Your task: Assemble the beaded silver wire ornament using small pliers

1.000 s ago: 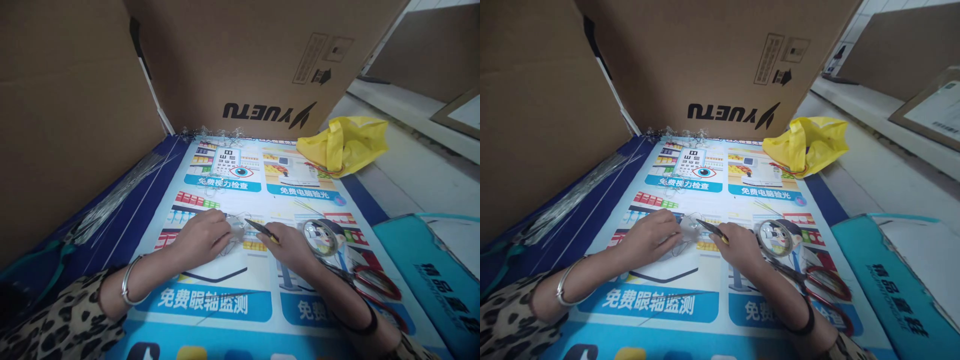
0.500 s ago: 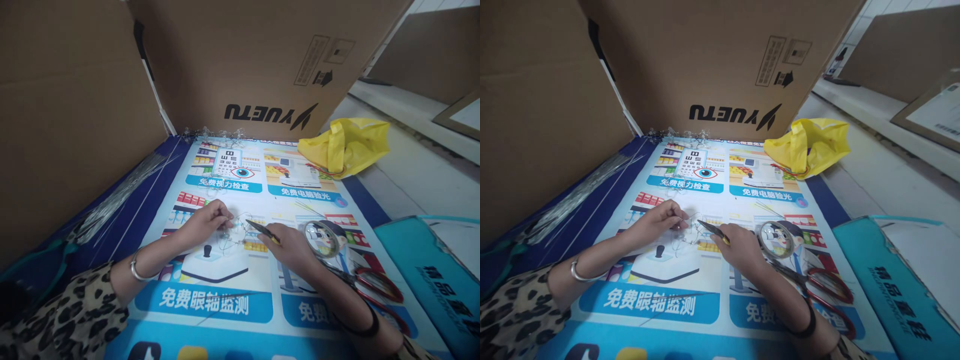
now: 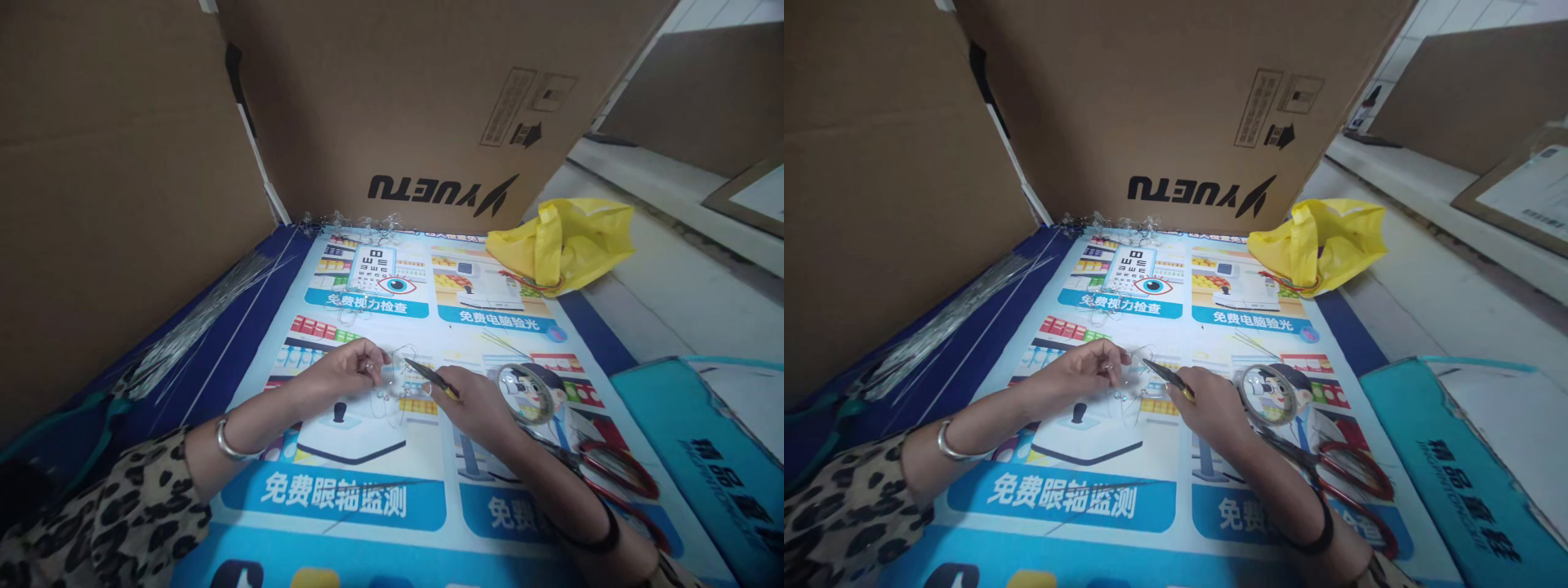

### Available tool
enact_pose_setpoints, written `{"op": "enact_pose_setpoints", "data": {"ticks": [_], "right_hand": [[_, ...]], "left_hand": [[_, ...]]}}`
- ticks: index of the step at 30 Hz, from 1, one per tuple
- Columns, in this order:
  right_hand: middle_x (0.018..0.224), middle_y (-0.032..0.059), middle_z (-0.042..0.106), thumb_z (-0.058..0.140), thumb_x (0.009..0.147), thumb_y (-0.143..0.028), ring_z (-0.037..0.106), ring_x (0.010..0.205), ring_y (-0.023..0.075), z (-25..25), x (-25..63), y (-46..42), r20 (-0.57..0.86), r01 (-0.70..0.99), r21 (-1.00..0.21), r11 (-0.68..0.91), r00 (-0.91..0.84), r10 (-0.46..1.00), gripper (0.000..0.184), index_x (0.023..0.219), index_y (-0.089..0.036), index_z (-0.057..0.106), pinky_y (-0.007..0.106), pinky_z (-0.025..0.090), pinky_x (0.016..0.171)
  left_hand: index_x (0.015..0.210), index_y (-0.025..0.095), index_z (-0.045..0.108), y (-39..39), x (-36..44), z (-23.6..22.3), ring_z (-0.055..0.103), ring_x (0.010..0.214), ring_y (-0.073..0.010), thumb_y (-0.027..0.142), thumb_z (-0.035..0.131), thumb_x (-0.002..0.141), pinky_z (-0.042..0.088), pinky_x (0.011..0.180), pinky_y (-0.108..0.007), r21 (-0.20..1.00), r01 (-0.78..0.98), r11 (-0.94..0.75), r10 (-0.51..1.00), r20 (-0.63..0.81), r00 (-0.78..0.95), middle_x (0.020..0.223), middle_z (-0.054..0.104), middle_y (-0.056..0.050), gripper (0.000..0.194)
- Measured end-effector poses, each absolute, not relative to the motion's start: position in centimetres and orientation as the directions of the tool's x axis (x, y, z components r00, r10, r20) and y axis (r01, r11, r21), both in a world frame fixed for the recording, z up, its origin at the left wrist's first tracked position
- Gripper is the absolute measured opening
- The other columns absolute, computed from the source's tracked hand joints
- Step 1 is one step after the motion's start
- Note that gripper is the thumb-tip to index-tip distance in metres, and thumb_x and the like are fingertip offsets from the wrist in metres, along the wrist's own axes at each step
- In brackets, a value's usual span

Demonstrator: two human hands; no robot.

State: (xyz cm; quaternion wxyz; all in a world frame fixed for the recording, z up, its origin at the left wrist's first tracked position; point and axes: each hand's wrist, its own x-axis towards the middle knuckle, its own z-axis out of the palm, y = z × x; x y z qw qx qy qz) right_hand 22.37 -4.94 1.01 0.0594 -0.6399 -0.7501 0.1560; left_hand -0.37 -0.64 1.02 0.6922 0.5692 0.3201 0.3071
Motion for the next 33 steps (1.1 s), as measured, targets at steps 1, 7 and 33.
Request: {"op": "enact_pose_setpoints", "data": {"ticks": [1,7,33], "right_hand": [[0.074,0.0008,0.061,0.041,0.085,-0.038,0.055,0.068,0.0139,1.0,22.4,-4.9,-0.109,0.94,-0.313,0.133,-0.175,0.979,0.025,0.076,-0.021,0.056,0.023,0.027,0.056],[0.075,0.0007,0.061,0.04,0.086,-0.04,0.056,0.07,0.0146,0.8,22.4,-5.0,-0.089,0.935,-0.32,0.15,-0.187,0.978,0.026,0.077,-0.021,0.056,0.023,0.028,0.057],[0.079,0.0027,0.062,0.043,0.085,-0.037,0.056,0.073,0.0148,0.7,22.2,-5.1,-0.082,0.949,-0.267,0.17,-0.198,0.977,0.022,0.081,-0.02,0.057,0.023,0.027,0.058]], "left_hand": [[0.076,0.018,0.052,-0.7,-0.3,1.1,0.053,0.079,-0.0116,0.009,0.058,0.067,0.041,0.069,-0.026,0.987,-0.048,0.152,0.792,-0.093,0.604,0.091,0.055,-0.003,0.014],[0.079,0.018,0.044,-0.9,0.2,0.3,0.045,0.065,-0.0084,0.01,0.061,0.067,0.036,0.06,-0.022,0.995,0.068,0.069,0.804,-0.096,0.586,0.073,0.047,0.004,0.022],[0.084,0.013,0.056,-0.6,1.0,1.1,0.062,0.056,-0.0135,0.031,0.052,0.082,0.044,0.053,-0.024,0.906,-0.09,0.413,0.765,-0.292,0.575,0.07,0.065,-0.005,0.019]]}}
